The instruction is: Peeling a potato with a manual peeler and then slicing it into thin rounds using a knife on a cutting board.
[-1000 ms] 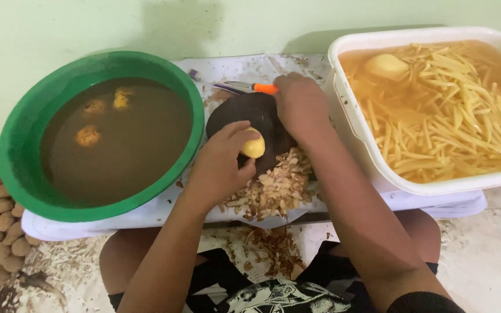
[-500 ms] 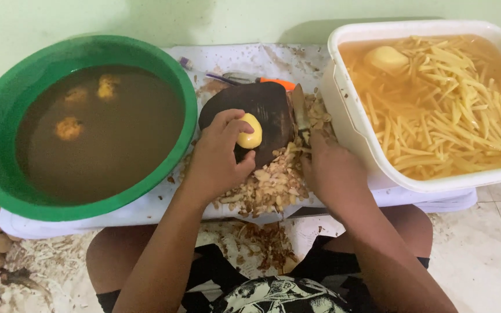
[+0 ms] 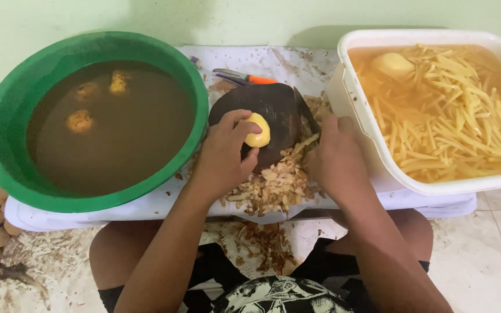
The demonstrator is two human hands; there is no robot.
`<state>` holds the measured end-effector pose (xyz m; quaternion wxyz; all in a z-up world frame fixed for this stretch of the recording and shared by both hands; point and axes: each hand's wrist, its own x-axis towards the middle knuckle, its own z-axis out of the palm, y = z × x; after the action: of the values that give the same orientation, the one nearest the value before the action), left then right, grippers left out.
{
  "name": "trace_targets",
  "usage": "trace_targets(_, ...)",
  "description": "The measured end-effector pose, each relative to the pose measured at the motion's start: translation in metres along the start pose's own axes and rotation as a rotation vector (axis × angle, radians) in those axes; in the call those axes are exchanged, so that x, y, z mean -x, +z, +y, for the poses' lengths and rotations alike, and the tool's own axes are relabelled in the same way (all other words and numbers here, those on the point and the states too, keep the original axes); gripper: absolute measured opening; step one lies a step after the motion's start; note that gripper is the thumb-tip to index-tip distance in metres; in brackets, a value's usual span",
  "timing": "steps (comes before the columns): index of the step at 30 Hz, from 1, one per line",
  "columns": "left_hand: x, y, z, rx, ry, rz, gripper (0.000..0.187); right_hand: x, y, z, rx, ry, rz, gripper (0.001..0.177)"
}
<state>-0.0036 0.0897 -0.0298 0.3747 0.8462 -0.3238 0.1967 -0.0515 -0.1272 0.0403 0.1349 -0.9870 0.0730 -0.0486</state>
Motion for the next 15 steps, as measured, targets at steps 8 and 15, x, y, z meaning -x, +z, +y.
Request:
trace_targets(8,-0.001,0.001,0.004,0.013,0.010,0.023,0.044,0.003,0.001,0.000,-0.090,-0.157,0.233,0.054)
trace_targets(15,-0.002,0.011,0.004,0.086,-0.008,0.092,0.055,0.024,-0.015,-0.009,-0.595,0.069,0.214,0.051)
